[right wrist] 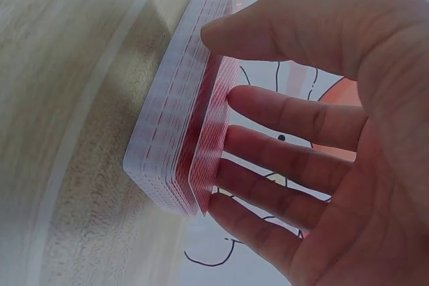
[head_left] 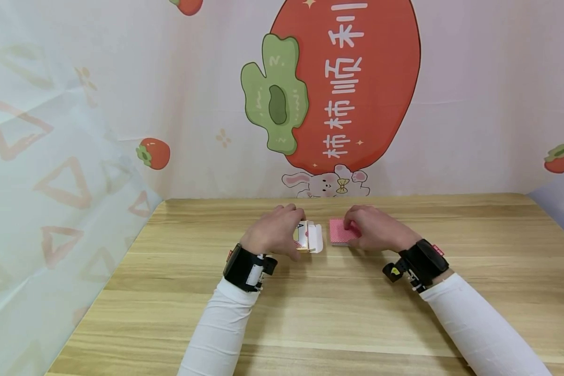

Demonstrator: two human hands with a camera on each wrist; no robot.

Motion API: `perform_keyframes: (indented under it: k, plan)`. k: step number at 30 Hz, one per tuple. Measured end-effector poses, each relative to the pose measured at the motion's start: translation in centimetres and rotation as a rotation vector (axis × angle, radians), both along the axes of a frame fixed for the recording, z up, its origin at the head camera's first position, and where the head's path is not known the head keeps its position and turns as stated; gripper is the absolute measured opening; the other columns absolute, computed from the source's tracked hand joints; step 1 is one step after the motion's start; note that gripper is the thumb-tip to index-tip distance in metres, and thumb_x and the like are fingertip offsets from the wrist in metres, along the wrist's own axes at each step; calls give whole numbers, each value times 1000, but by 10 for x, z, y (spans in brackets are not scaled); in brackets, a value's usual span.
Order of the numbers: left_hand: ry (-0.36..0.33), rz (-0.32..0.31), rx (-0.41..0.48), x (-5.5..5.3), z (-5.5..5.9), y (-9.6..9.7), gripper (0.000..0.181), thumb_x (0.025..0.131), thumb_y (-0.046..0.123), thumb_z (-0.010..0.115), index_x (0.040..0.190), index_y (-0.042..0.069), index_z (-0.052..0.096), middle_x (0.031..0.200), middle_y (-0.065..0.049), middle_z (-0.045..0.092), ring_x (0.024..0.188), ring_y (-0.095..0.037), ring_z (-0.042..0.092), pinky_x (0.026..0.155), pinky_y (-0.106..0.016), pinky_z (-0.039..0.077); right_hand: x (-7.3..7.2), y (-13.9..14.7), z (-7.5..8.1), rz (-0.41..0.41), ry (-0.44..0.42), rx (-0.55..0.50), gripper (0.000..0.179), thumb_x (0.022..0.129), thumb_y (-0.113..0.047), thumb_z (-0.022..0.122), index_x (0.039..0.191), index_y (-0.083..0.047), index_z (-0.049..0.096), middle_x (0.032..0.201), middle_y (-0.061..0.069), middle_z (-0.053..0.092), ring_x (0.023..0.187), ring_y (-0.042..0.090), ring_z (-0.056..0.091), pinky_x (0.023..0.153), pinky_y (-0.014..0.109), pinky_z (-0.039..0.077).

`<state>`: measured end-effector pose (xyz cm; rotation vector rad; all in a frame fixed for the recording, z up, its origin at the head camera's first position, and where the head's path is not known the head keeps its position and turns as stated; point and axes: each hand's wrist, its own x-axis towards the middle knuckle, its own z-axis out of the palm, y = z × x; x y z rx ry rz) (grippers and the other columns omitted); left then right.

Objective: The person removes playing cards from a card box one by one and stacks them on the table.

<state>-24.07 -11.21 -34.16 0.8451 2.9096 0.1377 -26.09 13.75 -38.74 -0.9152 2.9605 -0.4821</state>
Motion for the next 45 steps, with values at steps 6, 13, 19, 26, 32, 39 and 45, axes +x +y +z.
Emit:
perform_keyframes:
  k: [6, 13, 19, 26, 32, 39, 45]
  plan:
    - [-12, 4, 0, 0, 1, 0, 73, 55, 32, 78, 120, 13, 51, 109, 3, 49, 95, -16, 43, 77, -25, 40, 0, 0, 0, -4, -10, 3, 32, 69, -27, 75, 96, -15, 62, 96, -1, 54, 85, 18, 47, 72, 30, 41]
    - [-8, -2, -4, 0, 0, 1, 73, 55, 33, 78, 120, 13, 52, 108, 3, 49, 94, -15, 44, 76, -25, 40, 0, 0, -1, -3, -9, -1, 32, 69, -27, 75, 96, -16, 62, 95, -1, 54, 85, 18, 47, 71, 29, 41]
    - [0, -5, -5, 1, -1, 1, 74, 55, 34, 79, 120, 13, 51, 107, 3, 49, 94, -15, 44, 76, -26, 40, -1, 0, -2, -5, -10, 4, 32, 69, -28, 75, 95, -16, 62, 96, -1, 54, 84, 18, 47, 70, 29, 41]
    - [-6, -3, -5, 1, -1, 1, 75, 55, 35, 79, 121, 13, 51, 110, 2, 50, 95, -15, 44, 78, -27, 40, 0, 0, -3, -3, 3, 5, 33, 69, -29, 76, 96, -16, 62, 96, -1, 54, 85, 18, 47, 72, 29, 41]
    - [-11, 5, -8, 1, -1, 1, 74, 55, 33, 78, 122, 14, 51, 110, 3, 49, 95, -14, 43, 78, -27, 40, 0, 0, -3, 1, 5, 1, 33, 68, -29, 76, 95, -16, 62, 94, -1, 54, 85, 18, 47, 73, 30, 40]
    - [-15, 12, -6, 2, -1, 1, 74, 55, 33, 78, 122, 14, 51, 110, 4, 49, 96, -14, 43, 78, -26, 40, -1, 0, -3, -2, -3, 3, 34, 68, -29, 77, 95, -16, 62, 95, -1, 54, 85, 18, 47, 73, 30, 41]
    - [-14, 10, -8, 2, -1, 1, 74, 55, 34, 78, 122, 14, 51, 110, 4, 49, 95, -14, 43, 77, -25, 40, -1, 0, -3, 0, -5, 0, 34, 68, -29, 77, 95, -16, 62, 95, -1, 54, 85, 18, 47, 73, 30, 41]
